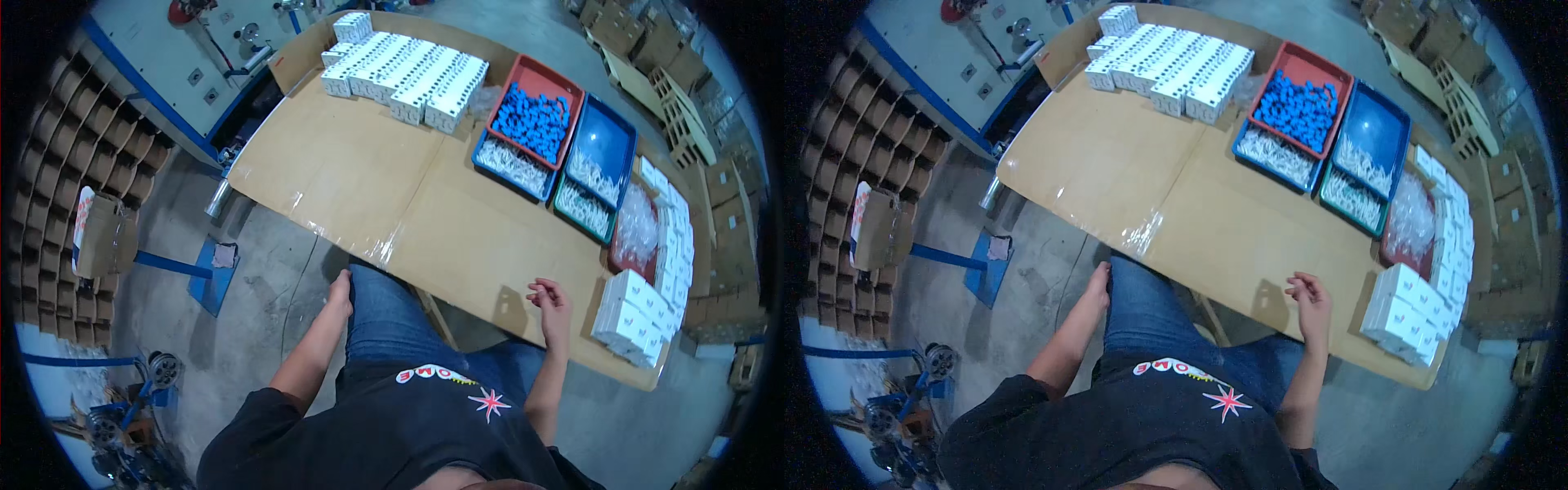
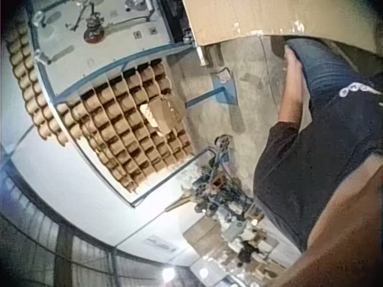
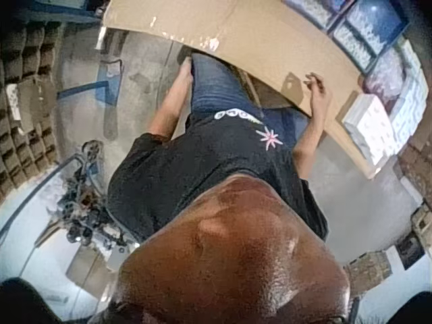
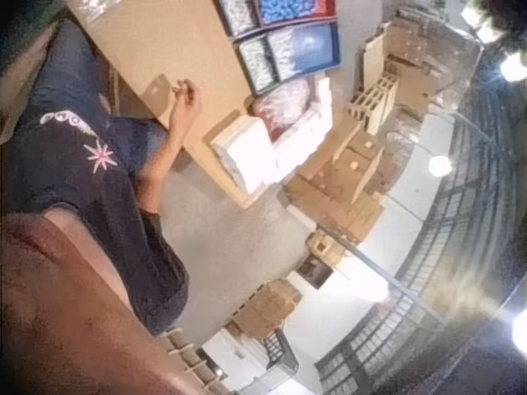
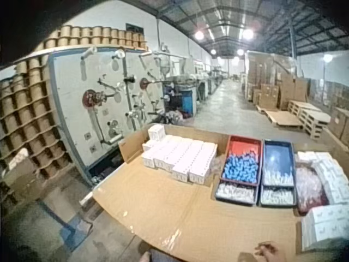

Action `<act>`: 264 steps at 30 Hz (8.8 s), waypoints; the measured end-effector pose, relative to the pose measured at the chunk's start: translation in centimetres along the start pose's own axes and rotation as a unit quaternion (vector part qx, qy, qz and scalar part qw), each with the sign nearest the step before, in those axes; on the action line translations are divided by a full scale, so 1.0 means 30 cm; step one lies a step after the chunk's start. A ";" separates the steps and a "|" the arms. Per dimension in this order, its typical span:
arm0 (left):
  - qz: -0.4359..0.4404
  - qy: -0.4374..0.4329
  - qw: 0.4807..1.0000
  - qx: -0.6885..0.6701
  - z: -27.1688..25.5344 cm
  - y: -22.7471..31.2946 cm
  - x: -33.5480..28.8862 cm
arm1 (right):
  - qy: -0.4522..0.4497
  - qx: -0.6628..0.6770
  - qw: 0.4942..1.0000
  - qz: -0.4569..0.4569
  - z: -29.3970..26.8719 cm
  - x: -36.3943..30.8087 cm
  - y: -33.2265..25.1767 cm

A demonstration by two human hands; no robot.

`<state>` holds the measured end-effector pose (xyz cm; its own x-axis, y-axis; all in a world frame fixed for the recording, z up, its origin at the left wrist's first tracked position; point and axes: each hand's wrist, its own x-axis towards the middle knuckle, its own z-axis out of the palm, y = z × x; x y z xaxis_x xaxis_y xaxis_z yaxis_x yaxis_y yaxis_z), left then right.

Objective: The person packs small white boxes by hand with plastic components.

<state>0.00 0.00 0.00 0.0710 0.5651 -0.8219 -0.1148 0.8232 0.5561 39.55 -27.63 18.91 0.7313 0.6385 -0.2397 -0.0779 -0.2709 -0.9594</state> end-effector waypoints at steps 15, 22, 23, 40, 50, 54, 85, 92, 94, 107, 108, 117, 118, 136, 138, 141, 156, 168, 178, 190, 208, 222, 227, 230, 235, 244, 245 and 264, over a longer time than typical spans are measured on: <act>0.117 0.308 0.942 -0.065 0.130 -0.028 0.070 | -0.142 -0.325 0.842 -0.407 1.232 0.917 -0.793; 0.100 0.352 0.930 -0.027 0.187 0.082 -0.099 | -0.121 -0.493 0.732 -0.455 1.825 1.465 -0.989; 0.096 0.345 0.933 -0.027 0.192 0.098 -0.103 | -0.117 -0.498 0.707 -0.489 1.874 1.566 -1.019; 0.175 0.340 0.897 -0.221 0.218 0.189 -0.110 | -0.123 -0.564 0.632 -0.516 2.218 2.059 -1.068; 0.148 0.300 0.904 -0.265 0.232 0.194 -0.104 | -0.366 -0.370 0.644 -0.561 2.147 2.095 -1.156; 0.184 0.306 0.904 -0.234 0.235 0.187 -0.103 | -0.132 -0.572 0.692 -0.421 2.231 2.100 -1.159; 0.268 0.309 0.895 -0.175 0.223 0.126 -0.132 | -0.169 -0.503 0.704 -0.472 0.778 0.457 -0.239; 0.563 0.159 0.810 0.039 0.365 0.200 -0.331 | -0.176 -0.442 0.713 -0.515 0.712 0.396 -0.200; 0.625 0.017 0.758 0.186 0.449 0.211 -0.409 | -0.170 -0.432 0.718 -0.518 0.684 0.365 -0.198; 0.630 -0.120 0.740 0.204 0.624 0.157 -0.317 | -0.124 -0.286 0.861 -0.403 0.681 0.243 -0.215; 0.631 -0.119 0.738 0.206 0.625 0.155 -0.328 | -0.072 -0.292 0.859 -0.414 0.678 0.234 -0.219; 0.606 -0.098 0.733 0.292 0.592 0.192 -0.438 | -0.085 -0.186 0.921 -0.331 0.640 0.263 -0.160; 0.602 -0.091 0.737 0.293 0.595 0.199 -0.442 | -0.087 -0.183 0.922 -0.330 0.625 0.251 -0.169; -0.024 -0.433 0.876 0.210 0.749 0.099 -0.749 | -0.158 -0.103 0.928 -0.321 0.304 -0.066 -0.176; -0.035 -0.441 0.884 0.154 0.761 0.048 -0.780 | -0.147 -0.122 0.928 -0.319 0.280 -0.074 -0.149; -0.075 -0.466 0.876 0.101 0.777 0.001 -0.785 | -0.127 -0.145 0.928 -0.320 0.258 -0.093 -0.109; -0.085 -0.401 0.912 -0.010 0.746 -0.125 -0.772 | -0.070 -0.150 0.912 -0.375 0.302 -0.123 0.048; -0.131 -0.458 0.876 -0.078 0.717 -0.143 -0.716 | 0.013 0.133 0.974 -0.185 0.296 -0.087 0.074; -0.161 -0.569 0.797 -0.120 0.670 -0.028 -0.719 | 0.229 -0.487 0.786 -0.305 0.154 0.008 0.020; 0.194 -0.460 0.856 0.133 0.678 -0.139 -0.664 | -0.034 -0.018 0.998 0.041 0.325 -0.091 -0.010; 0.108 -0.449 0.887 0.008 0.637 -0.113 -0.746 | -0.198 -0.161 0.963 0.089 0.116 0.079 -0.109; 0.127 -0.382 0.911 -0.092 0.649 -0.034 -0.696 | -0.212 -0.110 0.960 -0.149 0.347 0.031 -0.179; 0.164 -0.383 0.909 -0.026 0.650 -0.106 -0.645 | -0.102 -0.165 0.974 -0.117 0.410 -0.101 -0.071; 0.206 -0.377 0.903 0.018 0.677 -0.158 -0.614 | -0.081 -0.157 0.981 -0.080 0.387 -0.108 -0.008; 0.237 -0.379 0.892 0.070 0.722 -0.162 -0.583 | -0.038 -0.063 0.984 -0.160 0.342 -0.078 0.041; 0.409 -0.194 0.850 0.271 0.794 -0.120 -0.529 | 0.119 -0.214 0.953 -0.178 0.198 0.111 -0.056; 0.366 -0.174 0.875 0.265 0.799 -0.110 -0.574 | 0.131 -0.219 0.946 -0.201 0.211 0.147 -0.060; 0.332 -0.378 0.773 0.386 0.448 -0.080 -0.738 | 0.007 -0.504 0.842 -0.192 1.059 0.847 -0.226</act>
<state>12.03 -13.75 18.52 0.8429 0.5078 -0.1781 0.2294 -0.0396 0.9725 37.12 13.32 14.62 0.5802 0.8116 0.0689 0.7758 -0.5249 -0.3502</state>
